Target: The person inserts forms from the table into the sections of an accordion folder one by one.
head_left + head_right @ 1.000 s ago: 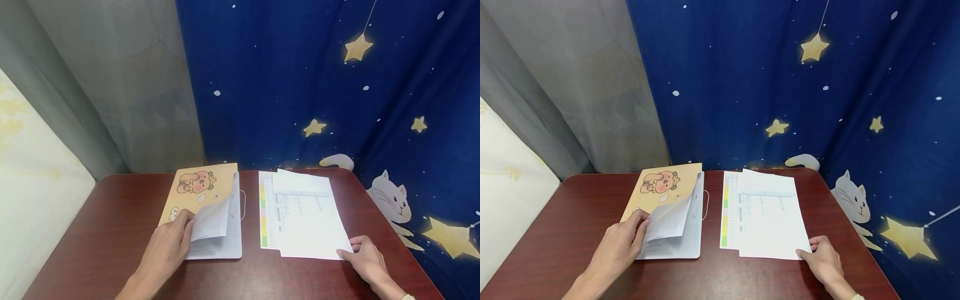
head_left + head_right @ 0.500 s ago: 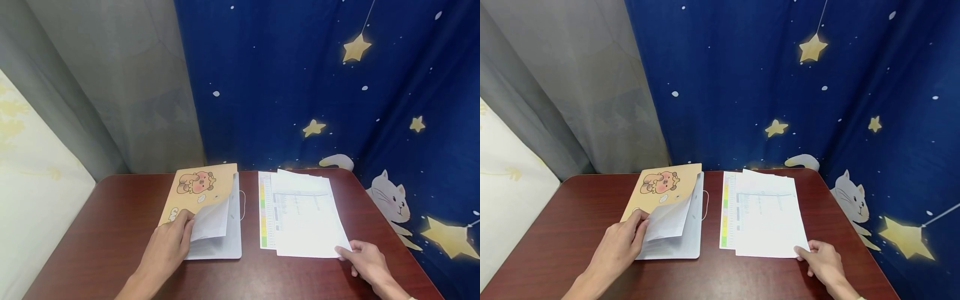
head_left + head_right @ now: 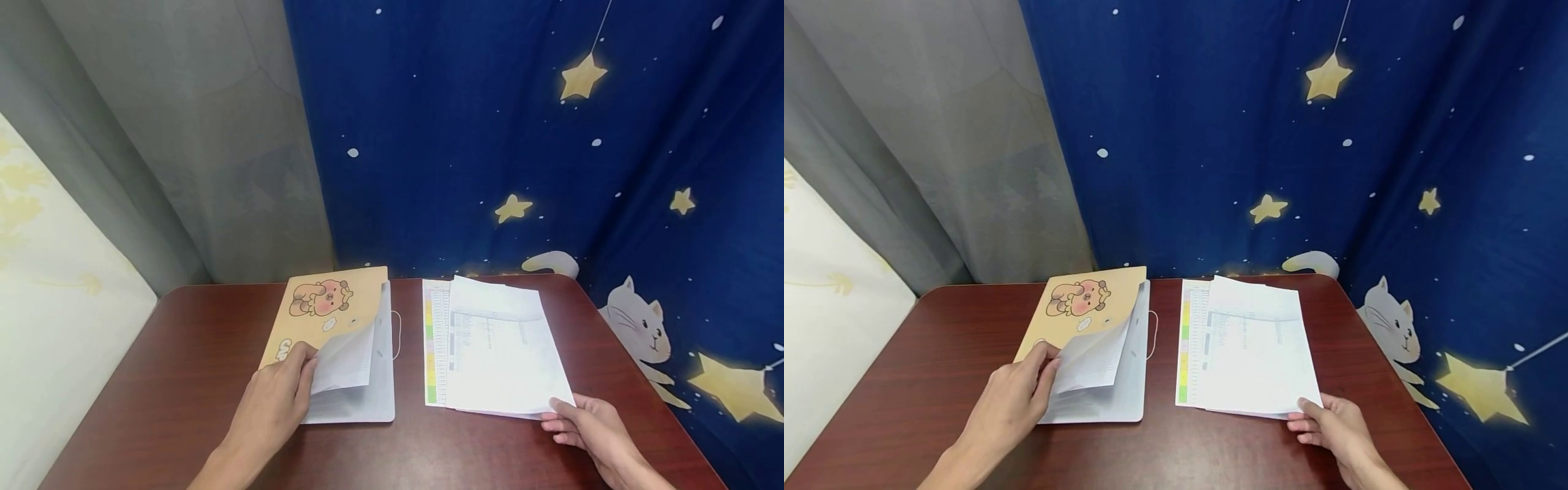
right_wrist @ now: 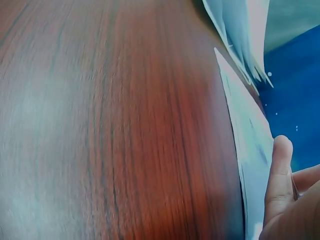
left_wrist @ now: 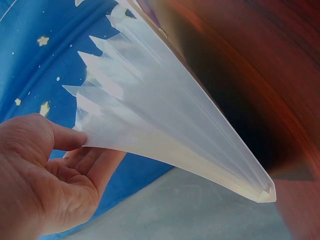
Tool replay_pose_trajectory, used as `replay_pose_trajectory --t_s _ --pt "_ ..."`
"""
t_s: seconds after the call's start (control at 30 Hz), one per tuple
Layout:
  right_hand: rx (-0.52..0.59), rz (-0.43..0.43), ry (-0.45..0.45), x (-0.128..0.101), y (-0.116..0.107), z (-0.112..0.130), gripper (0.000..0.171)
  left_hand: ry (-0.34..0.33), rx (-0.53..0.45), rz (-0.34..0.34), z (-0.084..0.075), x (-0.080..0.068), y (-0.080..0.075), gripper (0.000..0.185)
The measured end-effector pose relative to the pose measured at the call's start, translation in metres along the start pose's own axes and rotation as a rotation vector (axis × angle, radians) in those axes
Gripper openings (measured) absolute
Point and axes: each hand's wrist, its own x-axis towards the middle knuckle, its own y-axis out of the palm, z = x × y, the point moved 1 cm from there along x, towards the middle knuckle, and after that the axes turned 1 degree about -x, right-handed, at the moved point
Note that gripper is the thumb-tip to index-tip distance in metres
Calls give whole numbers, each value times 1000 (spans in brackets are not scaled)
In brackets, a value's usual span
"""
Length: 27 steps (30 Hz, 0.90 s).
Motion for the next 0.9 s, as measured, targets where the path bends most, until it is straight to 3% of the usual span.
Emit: replay_pose_trajectory --t_s 0.43,0.9 --pt "107 34 -4 -12 4 16 54 12 0 -14 1 0 0 14" --pt "180 100 -66 -24 35 38 21 2 4 2 0 0 -1 4"
